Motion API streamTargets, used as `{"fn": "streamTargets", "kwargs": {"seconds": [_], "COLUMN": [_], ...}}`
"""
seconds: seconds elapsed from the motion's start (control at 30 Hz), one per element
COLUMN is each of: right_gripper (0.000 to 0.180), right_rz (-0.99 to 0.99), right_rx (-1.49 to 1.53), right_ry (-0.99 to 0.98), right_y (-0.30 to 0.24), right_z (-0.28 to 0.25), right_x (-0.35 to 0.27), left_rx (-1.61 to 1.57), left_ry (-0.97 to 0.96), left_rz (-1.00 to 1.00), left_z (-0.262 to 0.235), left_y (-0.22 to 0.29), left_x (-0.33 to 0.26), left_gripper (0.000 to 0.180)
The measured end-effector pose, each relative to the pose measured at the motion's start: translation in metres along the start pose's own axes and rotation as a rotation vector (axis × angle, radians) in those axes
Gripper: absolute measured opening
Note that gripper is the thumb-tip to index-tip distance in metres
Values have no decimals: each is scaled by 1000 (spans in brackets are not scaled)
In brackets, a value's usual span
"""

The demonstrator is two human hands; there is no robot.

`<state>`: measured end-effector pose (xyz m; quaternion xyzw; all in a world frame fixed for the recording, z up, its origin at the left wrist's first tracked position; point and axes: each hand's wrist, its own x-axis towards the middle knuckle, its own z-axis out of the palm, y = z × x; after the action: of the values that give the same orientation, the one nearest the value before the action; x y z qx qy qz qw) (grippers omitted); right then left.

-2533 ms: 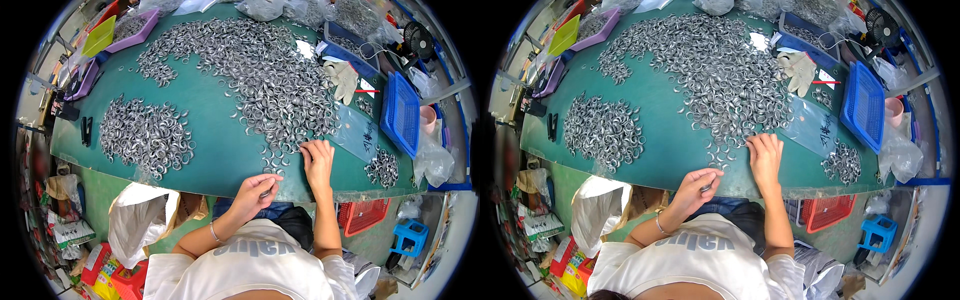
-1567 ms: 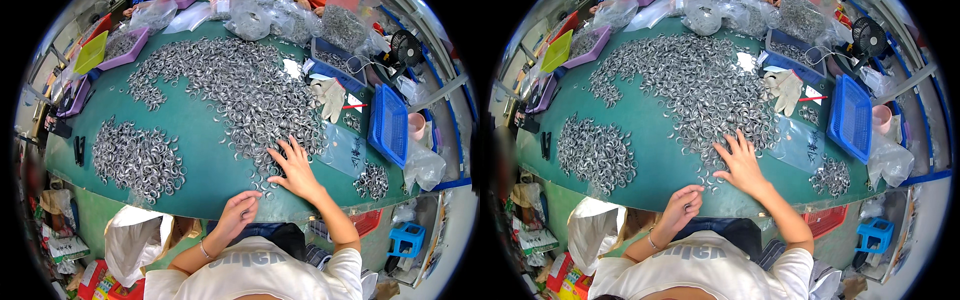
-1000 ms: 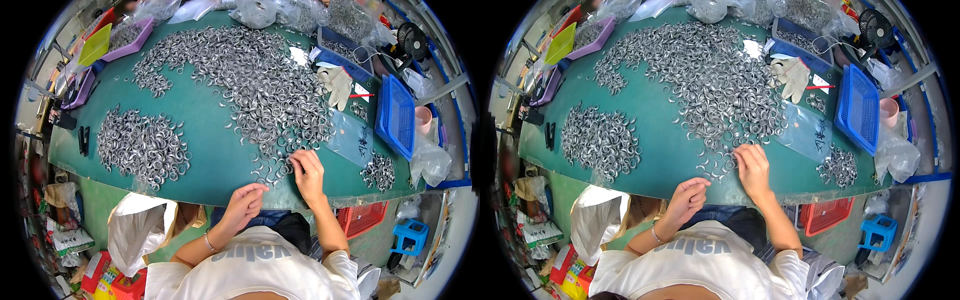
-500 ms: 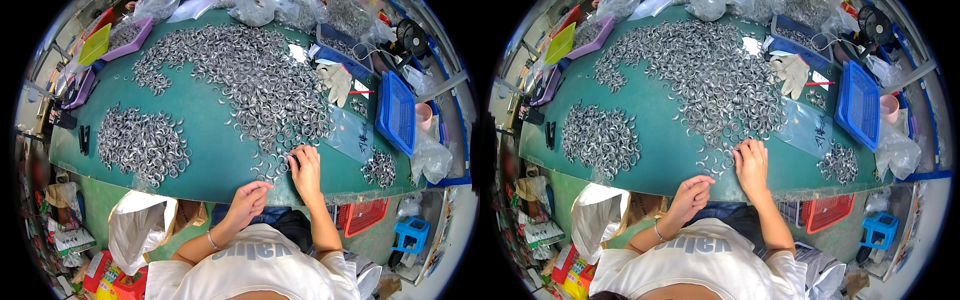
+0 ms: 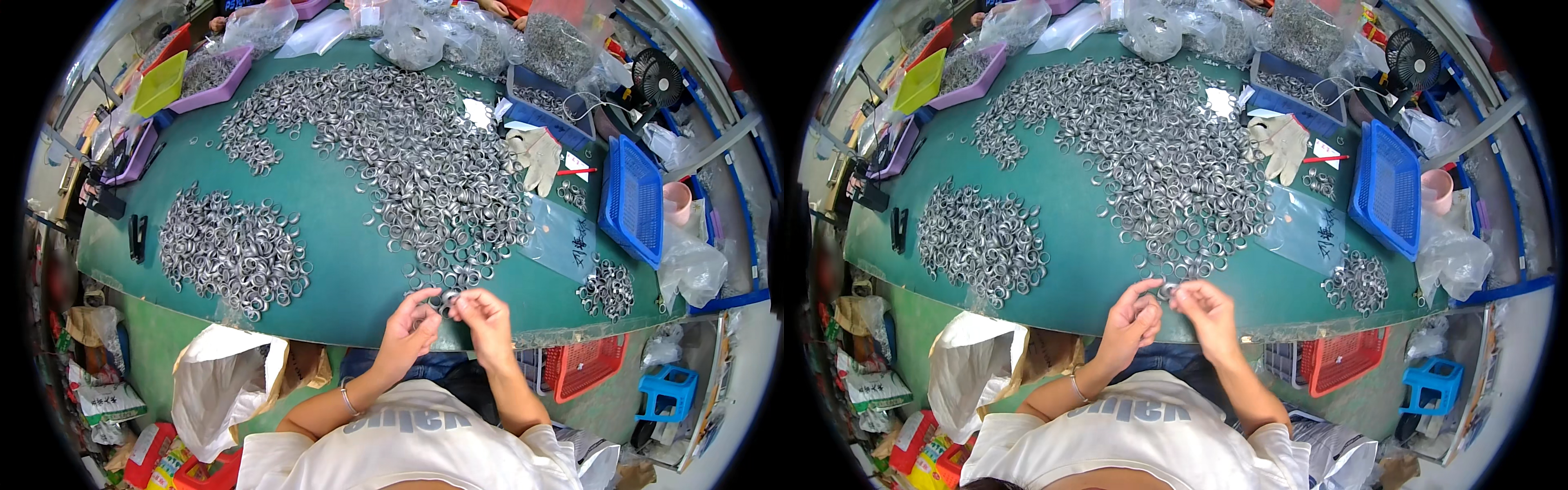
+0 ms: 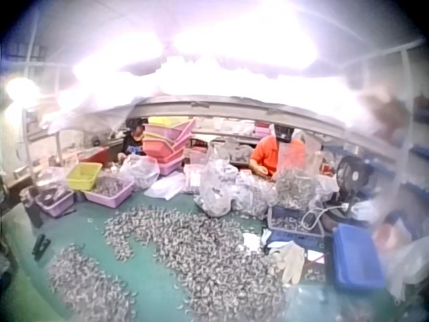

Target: The person sorts through a large pile of small crescent-shaped metal hardware components on a green workbench, picking up individual pieces, inspecting them, and grouping them.

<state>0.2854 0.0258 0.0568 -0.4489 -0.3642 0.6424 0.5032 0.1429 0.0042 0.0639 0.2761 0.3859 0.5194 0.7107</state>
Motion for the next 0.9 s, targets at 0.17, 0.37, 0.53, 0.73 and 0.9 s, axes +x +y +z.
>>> {"fn": "streamTargets", "kwargs": {"seconds": [0.17, 0.37, 0.53, 0.73, 0.9], "right_gripper": [15, 22, 17, 10, 8], "right_rz": [-668, -671, -652, -713, -473], "right_rx": [-858, -1145, -1406, -1203, -480], "right_ry": [-122, 146, 221, 230, 200], "right_y": [-9, -24, 1, 0, -1], "right_z": [13, 0, -18, -20, -11], "right_x": [-5, 15, 34, 31, 9], "left_rx": [41, -448, -390, -359, -283], "left_ry": [-77, -97, -105, -93, -80], "left_rz": [-27, -205, -282, -251, -232], "left_z": [-14, -31, -24, -21, -15], "left_y": [-8, -7, -1, -1, -4], "left_x": [6, 10, 6, 4, 3], "left_gripper": [25, 22, 24, 24, 24]}}
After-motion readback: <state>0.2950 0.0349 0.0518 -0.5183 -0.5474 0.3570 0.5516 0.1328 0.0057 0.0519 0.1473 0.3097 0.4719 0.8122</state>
